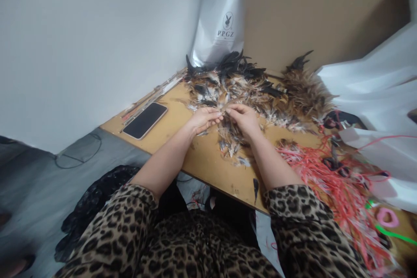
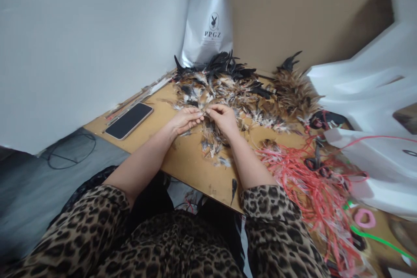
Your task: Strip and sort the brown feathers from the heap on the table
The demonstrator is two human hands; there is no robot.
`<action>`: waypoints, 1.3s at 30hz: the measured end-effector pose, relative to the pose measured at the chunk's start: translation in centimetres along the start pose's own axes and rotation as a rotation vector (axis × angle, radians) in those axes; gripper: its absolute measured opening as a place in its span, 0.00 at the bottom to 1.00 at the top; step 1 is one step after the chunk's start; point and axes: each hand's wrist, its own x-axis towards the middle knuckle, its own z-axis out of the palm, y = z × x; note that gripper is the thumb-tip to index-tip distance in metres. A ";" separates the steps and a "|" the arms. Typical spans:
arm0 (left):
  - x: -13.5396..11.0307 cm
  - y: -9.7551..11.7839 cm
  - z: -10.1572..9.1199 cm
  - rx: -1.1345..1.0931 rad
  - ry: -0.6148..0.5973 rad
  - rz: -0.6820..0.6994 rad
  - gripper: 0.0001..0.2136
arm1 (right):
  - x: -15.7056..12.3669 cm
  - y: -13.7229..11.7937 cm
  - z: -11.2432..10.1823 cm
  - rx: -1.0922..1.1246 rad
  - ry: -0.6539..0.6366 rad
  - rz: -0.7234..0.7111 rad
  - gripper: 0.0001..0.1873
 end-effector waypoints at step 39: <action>0.7 0.0 -0.6 -0.146 0.107 -0.009 0.02 | 0.8 -0.8 -2.1 0.535 -0.102 0.353 0.15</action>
